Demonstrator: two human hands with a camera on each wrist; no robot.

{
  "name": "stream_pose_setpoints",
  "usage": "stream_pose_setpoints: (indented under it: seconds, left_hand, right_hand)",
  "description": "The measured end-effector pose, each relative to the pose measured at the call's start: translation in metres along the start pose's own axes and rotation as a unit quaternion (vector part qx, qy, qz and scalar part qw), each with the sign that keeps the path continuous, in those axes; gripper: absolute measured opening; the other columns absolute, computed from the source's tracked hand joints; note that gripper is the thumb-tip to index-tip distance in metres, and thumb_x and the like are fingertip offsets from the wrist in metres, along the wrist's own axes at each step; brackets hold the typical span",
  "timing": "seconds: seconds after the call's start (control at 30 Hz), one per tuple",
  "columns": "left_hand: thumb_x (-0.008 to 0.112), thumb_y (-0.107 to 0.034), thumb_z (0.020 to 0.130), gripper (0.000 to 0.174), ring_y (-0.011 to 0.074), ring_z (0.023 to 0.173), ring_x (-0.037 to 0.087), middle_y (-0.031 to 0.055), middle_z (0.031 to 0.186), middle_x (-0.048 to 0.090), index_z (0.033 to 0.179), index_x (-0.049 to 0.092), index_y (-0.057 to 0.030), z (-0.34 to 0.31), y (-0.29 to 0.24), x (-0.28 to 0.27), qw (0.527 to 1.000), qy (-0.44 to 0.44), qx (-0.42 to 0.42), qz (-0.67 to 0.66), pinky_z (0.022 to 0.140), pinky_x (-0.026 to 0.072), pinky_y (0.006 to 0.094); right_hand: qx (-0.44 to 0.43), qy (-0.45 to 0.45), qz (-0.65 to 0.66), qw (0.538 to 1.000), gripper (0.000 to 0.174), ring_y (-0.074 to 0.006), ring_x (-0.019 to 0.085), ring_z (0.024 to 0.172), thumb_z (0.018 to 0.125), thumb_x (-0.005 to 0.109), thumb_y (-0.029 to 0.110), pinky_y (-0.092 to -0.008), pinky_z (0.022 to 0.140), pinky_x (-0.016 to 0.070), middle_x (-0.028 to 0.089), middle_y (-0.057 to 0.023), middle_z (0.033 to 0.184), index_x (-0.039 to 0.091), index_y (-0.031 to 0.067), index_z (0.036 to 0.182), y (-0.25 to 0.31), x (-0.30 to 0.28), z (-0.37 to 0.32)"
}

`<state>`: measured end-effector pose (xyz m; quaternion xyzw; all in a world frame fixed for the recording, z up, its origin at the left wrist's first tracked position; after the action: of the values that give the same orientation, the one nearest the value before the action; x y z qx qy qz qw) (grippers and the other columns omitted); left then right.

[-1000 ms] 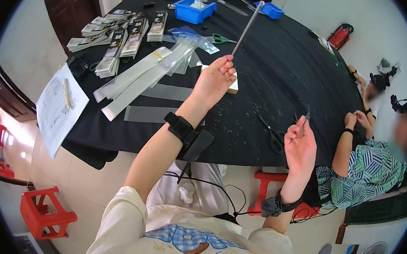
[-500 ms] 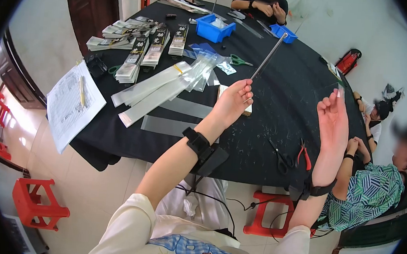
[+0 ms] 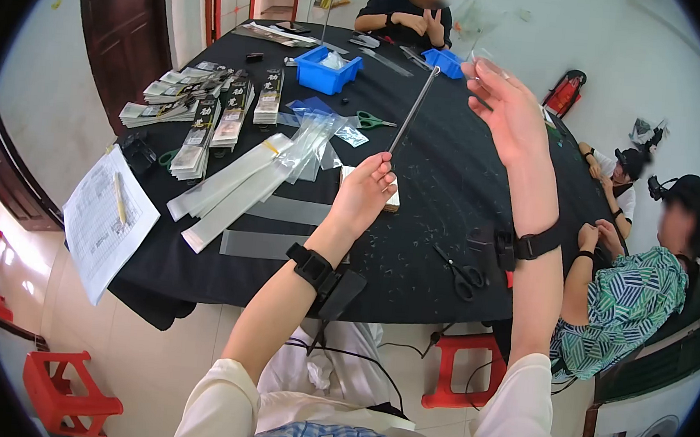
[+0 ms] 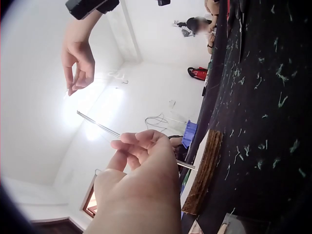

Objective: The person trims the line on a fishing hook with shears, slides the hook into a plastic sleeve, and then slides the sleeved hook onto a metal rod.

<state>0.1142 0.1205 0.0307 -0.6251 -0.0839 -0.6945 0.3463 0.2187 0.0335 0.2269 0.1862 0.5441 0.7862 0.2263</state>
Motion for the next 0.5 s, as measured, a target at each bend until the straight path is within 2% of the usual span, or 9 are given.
stream_pose_setpoints:
  seconds: [0.1, 0.17, 0.23, 0.3, 0.43, 0.5]
  left_hand:
    - [0.047, -0.015, 0.091, 0.011, 0.0112, 0.070, 0.048, -0.0016, 0.076, 0.052, 0.096, 0.051, -0.0058, -0.001, 0.000, 0.000, 1.000, -0.001, 0.000, -0.004, 0.069, 0.0391, 0.0247]
    - [0.047, -0.015, 0.091, 0.011, 0.0113, 0.070, 0.048, -0.0015, 0.076, 0.052, 0.096, 0.051, -0.0057, 0.001, 0.000, 0.001, 1.000, -0.005, 0.001, -0.007, 0.069, 0.0391, 0.0248]
    - [0.046, -0.015, 0.091, 0.012, 0.0114, 0.070, 0.048, -0.0015, 0.075, 0.051, 0.096, 0.051, -0.0057, 0.001, 0.001, 0.000, 1.000, -0.013, -0.003, -0.003, 0.068, 0.0390, 0.0247]
    - [0.046, -0.015, 0.091, 0.012, 0.0114, 0.070, 0.048, -0.0015, 0.075, 0.051, 0.096, 0.051, -0.0057, 0.001, 0.001, 0.000, 1.000, -0.011, -0.001, 0.005, 0.068, 0.0390, 0.0247]
    - [0.045, -0.015, 0.091, 0.012, 0.0113, 0.070, 0.048, -0.0018, 0.075, 0.051, 0.096, 0.051, -0.0061, 0.000, 0.001, 0.001, 1.000, -0.015, 0.002, 0.013, 0.068, 0.0390, 0.0249]
    - [0.046, -0.015, 0.091, 0.012, 0.0112, 0.070, 0.048, -0.0018, 0.075, 0.051, 0.096, 0.051, -0.0062, 0.001, 0.001, 0.001, 1.000, -0.012, 0.000, 0.012, 0.068, 0.0390, 0.0250]
  right_hand:
    - [-0.007, 0.006, 0.014, 1.000, 0.025, -0.0090, 0.055, 0.082, 0.084, 0.060, 0.020, -0.0246, 0.072, 0.0436, 0.064, -0.0062, 0.097, 0.059, 0.0047, 0.103, 0.001, 0.006, -0.002]
    - [-0.005, 0.023, 0.069, 0.997, 0.026, -0.0108, 0.058, 0.083, 0.086, 0.056, 0.021, -0.0242, 0.071, 0.0445, 0.064, -0.0079, 0.098, 0.058, 0.0042, 0.106, 0.006, 0.016, -0.020]
    - [-0.009, 0.029, 0.065, 0.997, 0.028, -0.0135, 0.060, 0.086, 0.088, 0.052, 0.022, -0.0245, 0.070, 0.0462, 0.064, -0.0103, 0.101, 0.056, 0.0028, 0.108, 0.007, 0.020, -0.029]
    - [-0.006, 0.085, 0.095, 0.992, 0.029, -0.0163, 0.061, 0.087, 0.088, 0.050, 0.022, -0.0256, 0.070, 0.0485, 0.062, -0.0129, 0.104, 0.055, 0.0010, 0.108, 0.008, 0.026, -0.036]
    - [0.001, 0.128, 0.147, 0.981, 0.031, -0.0194, 0.062, 0.088, 0.090, 0.045, 0.023, -0.0275, 0.071, 0.0502, 0.061, -0.0159, 0.107, 0.054, -0.0009, 0.108, 0.007, 0.031, -0.046]
    - [0.039, 0.213, 0.261, 0.941, 0.033, -0.0216, 0.062, 0.087, 0.092, 0.041, 0.022, -0.0289, 0.072, 0.0506, 0.059, -0.0190, 0.107, 0.053, -0.0031, 0.109, 0.005, 0.037, -0.055]
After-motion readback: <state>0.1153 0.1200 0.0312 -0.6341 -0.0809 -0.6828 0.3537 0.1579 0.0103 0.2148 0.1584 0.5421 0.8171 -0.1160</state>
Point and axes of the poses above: each hand's wrist, its own z-axis towards the middle knuckle, its own x-axis out of the palm, y = z × x, the point moved 3 cm from there along z, towards the middle knuckle
